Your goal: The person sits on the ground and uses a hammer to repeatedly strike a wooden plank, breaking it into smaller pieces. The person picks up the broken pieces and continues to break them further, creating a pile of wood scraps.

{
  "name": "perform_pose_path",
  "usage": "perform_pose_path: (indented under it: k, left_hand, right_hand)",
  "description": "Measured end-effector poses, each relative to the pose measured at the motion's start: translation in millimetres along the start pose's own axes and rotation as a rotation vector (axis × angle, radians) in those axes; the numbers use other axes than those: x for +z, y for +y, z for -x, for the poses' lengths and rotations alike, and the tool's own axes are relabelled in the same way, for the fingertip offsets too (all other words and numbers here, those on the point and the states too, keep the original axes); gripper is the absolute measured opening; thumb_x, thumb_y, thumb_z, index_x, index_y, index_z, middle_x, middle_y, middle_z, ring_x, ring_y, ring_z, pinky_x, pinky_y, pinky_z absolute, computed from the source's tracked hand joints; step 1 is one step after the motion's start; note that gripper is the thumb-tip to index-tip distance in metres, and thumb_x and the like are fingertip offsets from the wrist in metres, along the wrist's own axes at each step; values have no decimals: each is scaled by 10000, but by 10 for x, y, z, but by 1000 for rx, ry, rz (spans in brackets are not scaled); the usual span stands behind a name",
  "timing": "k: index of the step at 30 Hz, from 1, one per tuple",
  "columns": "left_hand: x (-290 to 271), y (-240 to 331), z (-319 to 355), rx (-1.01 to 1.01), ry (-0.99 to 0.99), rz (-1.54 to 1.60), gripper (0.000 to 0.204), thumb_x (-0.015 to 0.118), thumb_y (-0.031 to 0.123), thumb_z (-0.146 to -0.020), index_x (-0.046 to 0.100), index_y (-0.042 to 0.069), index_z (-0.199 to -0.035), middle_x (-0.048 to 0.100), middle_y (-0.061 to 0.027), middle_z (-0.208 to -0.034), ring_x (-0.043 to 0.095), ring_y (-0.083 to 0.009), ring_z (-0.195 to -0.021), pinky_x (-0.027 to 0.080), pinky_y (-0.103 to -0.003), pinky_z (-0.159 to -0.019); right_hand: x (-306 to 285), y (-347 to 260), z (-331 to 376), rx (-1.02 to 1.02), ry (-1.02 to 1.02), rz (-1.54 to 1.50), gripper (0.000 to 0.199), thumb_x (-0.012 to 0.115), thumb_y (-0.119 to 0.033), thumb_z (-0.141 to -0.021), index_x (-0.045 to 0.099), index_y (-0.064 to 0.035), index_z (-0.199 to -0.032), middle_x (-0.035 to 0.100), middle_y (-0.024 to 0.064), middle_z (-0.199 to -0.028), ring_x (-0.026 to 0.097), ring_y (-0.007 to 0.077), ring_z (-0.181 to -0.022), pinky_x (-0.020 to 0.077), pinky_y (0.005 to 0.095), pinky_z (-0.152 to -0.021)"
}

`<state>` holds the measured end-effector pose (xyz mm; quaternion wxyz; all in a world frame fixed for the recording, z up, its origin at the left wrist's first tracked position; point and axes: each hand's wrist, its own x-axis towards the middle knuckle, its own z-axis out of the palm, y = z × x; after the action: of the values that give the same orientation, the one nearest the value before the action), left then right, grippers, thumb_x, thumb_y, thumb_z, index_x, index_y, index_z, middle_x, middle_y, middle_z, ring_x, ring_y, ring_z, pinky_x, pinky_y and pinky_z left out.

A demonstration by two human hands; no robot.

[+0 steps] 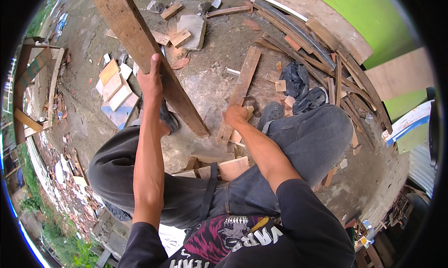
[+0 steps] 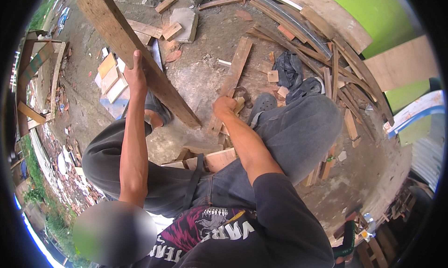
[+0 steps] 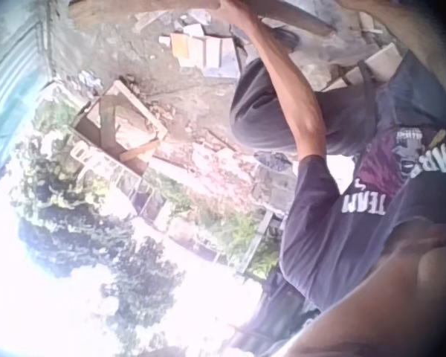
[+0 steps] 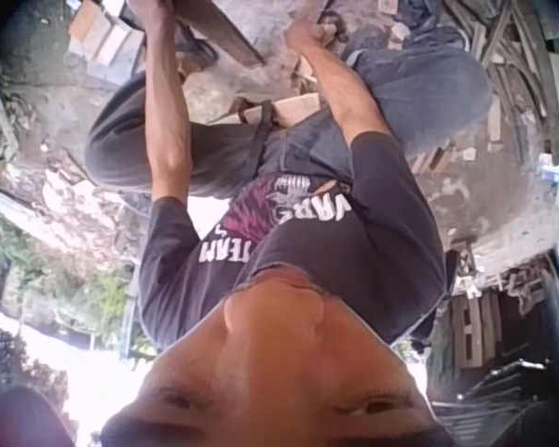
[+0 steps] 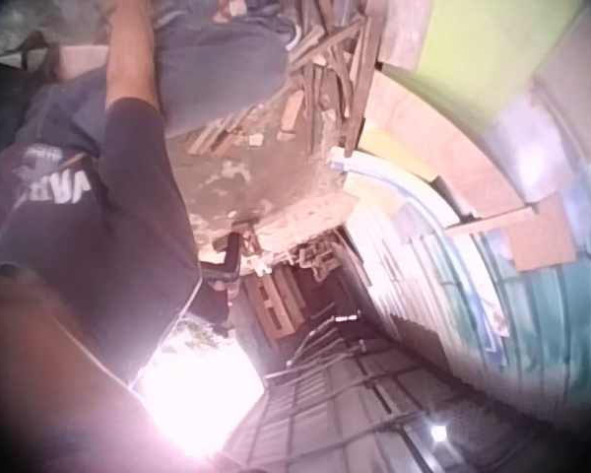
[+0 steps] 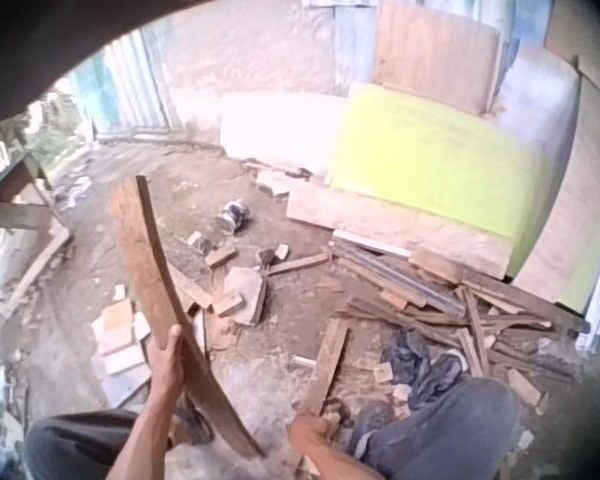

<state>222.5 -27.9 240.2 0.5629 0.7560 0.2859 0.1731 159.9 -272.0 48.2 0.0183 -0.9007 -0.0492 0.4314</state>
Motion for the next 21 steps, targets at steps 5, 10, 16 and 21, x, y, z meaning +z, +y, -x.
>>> perform_pose_path:
  k: [5,10,16,21]
  left_hand:
    - [-102,-74,-61,26,28,-12,747,665,613,-836,617,-66,-1142,647,-119,-1039,585,-196,-931,455,-330,-861]
    - [-7,-47,9,70,13,-3,712,656,597,-853,629,-62,-1120,657,-122,-1029,591,-196,-946,455,-334,-875]
    - [-124,-25,138,90,13,28,612,685,527,-867,643,-42,-1088,658,-97,-988,584,-160,-895,455,-310,-835]
    - [-140,-76,133,146,-31,124,531,692,467,-879,644,-24,-1075,652,-67,-955,568,-133,-853,452,-293,-787]
  right_hand:
    - [-4,-17,9,120,91,-404,1022,703,-507,-819,165,129,-1411,639,292,-1105,666,385,-964,546,419,-750]
    - [269,-69,-168,261,101,-496,1113,774,-420,-765,33,80,-1428,441,395,-1318,579,408,-1135,512,460,-884]
    - [-56,-20,11,184,-6,-882,1179,808,-331,-716,-18,5,-1488,365,315,-1434,498,399,-1247,435,436,-1015]
    - [-159,271,-179,-100,-221,-1651,853,824,-311,-715,359,-52,-1381,528,168,-1286,451,284,-1263,314,501,-1098]
